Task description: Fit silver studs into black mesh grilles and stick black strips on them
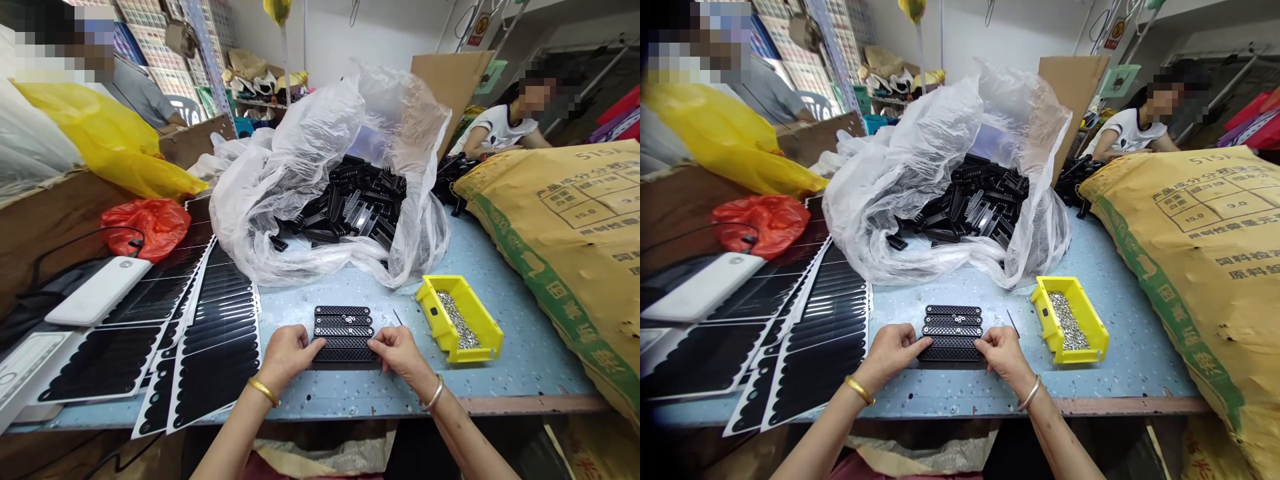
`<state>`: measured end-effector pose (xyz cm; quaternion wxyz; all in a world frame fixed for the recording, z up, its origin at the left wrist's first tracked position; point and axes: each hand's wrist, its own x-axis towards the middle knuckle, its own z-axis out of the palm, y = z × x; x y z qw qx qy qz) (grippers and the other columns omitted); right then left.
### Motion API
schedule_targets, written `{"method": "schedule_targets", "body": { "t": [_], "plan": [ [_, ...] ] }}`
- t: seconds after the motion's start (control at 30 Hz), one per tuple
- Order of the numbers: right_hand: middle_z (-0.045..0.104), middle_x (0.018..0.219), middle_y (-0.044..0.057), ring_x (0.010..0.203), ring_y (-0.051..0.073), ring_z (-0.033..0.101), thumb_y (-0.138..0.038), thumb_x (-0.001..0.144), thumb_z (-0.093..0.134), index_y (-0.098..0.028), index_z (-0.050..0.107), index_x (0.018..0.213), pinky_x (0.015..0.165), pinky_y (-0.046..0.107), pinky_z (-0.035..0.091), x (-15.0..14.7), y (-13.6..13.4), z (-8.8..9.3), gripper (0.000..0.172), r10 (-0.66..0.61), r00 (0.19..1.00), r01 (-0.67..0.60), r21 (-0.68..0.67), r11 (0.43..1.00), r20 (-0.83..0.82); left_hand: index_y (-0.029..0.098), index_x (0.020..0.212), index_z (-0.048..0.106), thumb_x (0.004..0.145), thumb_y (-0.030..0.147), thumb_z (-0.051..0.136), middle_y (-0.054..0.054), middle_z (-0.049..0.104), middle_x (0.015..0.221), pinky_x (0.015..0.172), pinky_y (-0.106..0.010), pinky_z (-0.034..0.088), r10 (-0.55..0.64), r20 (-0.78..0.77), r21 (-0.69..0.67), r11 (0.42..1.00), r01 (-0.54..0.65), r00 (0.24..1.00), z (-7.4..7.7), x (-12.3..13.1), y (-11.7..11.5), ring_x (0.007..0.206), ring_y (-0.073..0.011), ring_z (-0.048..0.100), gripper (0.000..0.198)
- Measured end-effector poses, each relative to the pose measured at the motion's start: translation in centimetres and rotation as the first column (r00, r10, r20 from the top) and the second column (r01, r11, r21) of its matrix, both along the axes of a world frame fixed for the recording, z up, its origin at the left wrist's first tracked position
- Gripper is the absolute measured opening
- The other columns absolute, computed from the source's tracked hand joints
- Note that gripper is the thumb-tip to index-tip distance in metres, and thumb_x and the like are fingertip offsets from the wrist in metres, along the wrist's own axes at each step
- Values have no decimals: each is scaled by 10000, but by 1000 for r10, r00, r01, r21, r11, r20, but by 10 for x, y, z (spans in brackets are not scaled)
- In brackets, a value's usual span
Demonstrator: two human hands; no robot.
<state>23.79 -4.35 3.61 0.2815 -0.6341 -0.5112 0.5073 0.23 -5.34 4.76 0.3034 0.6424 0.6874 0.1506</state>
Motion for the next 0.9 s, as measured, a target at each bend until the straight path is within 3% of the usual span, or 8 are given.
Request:
{"method": "schedule_targets", "body": {
  "t": [0.1, 0.23, 0.33, 0.5, 0.77, 0.83, 0.9],
  "plan": [
    [501, 375, -40, 267, 97, 442, -383, 602, 624, -179, 549, 489, 296, 206, 286, 0, 0, 1, 246, -1, 1000, 1, -10, 1000, -2, 195, 568, 475, 758, 482, 547, 50, 479, 416, 392, -220, 276, 50, 218, -173, 985, -12, 975, -2, -3, 2, 365, -125, 517, 352],
    [505, 373, -38, 268, 94, 441, -387, 593, 625, -180, 546, 486, 297, 204, 289, 0, 0, 2, 246, -8, 1000, 7, -20, 1000, -3, 197, 599, 449, 724, 489, 576, 56, 507, 394, 313, -179, 225, 138, 483, -322, 946, 28, 865, -5, -5, 6, 306, -115, 522, 342],
    [504, 369, -38, 263, 91, 442, -394, 588, 627, -179, 543, 479, 293, 200, 277, 1, 0, 2, 256, -7, 1000, 7, -13, 1000, -11, 188, 606, 461, 696, 492, 611, 49, 524, 389, 289, -158, 211, 168, 552, -351, 935, 45, 816, -5, -7, 9, 310, -116, 546, 351],
    [495, 355, -41, 256, 91, 440, -392, 579, 631, -180, 532, 465, 290, 196, 271, 0, 0, 2, 261, -5, 1000, 5, -17, 1000, -23, 184, 610, 473, 685, 491, 628, 42, 534, 390, 276, -153, 227, 148, 554, -375, 923, 87, 819, -5, -10, 12, 315, -123, 557, 351],
    [534, 389, -19, 276, 100, 458, -446, 634, 622, -171, 569, 489, 305, 205, 276, 7, 1, 7, 316, 55, 998, -54, -52, 997, 27, 195, 570, 452, 798, 448, 483, 40, 498, 390, 340, -199, 275, 100, 420, -267, 964, 17, 902, 1, -11, 10, 325, -136, 534, 342],
    [530, 386, -17, 278, 104, 444, -440, 667, 610, -173, 573, 489, 310, 215, 271, 11, 3, 9, 323, 43, 996, -41, -29, 999, 77, 188, 555, 472, 792, 390, 518, 36, 498, 409, 408, -214, 311, 71, 306, -91, 995, -46, 949, 6, -9, 12, 393, -137, 549, 315],
    [531, 389, -18, 313, 112, 456, -378, 687, 613, -172, 597, 503, 342, 224, 298, 12, 6, 12, 277, -8, 988, -5, 87, 996, 154, 176, 599, 558, 797, 321, 536, 12, 564, 476, 497, -235, 358, -10, 145, 140, 990, -10, 989, 11, -3, 15, 501, -151, 588, 246]
  ]
}}
